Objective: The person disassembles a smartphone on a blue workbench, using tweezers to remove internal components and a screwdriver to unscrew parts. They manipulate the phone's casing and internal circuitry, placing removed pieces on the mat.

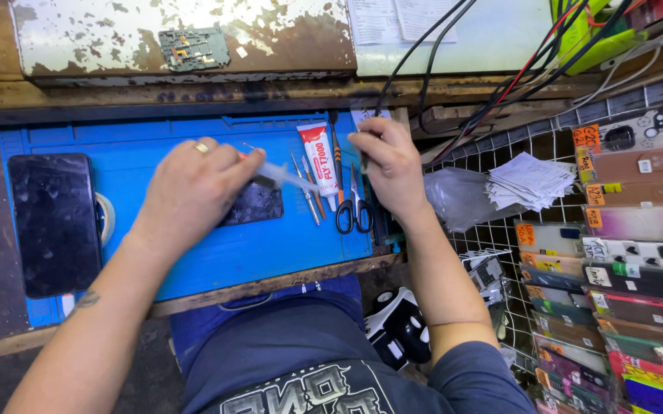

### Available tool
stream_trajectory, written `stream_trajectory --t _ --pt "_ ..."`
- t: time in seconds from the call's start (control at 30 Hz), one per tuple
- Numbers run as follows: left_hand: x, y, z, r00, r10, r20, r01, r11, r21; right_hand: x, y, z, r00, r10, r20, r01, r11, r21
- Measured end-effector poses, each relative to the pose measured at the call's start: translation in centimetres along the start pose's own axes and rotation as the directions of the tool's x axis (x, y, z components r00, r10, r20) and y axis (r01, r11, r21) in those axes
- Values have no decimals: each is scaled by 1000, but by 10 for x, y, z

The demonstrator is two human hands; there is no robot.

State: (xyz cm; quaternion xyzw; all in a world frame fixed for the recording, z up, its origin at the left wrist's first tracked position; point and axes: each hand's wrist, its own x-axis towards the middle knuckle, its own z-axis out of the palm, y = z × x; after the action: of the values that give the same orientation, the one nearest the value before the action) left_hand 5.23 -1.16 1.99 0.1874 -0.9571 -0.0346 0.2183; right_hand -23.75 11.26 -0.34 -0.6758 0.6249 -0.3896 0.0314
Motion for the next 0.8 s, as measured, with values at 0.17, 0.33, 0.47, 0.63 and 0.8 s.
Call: stream_trajectory --t 0.17,0.33,0.47,0.63,0.8 --pt "20 20 8 985 151 -79 -155 987 -42 -1 13 4 982 5 188 4 999 -48" --pt "53 42 33 982 189 25 -188 981 -47 -3 11 16 967 28 254 2 993 -117" --pt "49 52 45 994 105 35 -100 989 -112 -11 13 16 967 -53 248 82 991 -107" --pt "31 53 45 996 67 61 -52 975 -218 -10 9 14 973 2 232 23 994 -102" --pt "21 56 29 999 49 5 -46 971 -234 -8 -13 -7 996 9 90 1 994 -108"
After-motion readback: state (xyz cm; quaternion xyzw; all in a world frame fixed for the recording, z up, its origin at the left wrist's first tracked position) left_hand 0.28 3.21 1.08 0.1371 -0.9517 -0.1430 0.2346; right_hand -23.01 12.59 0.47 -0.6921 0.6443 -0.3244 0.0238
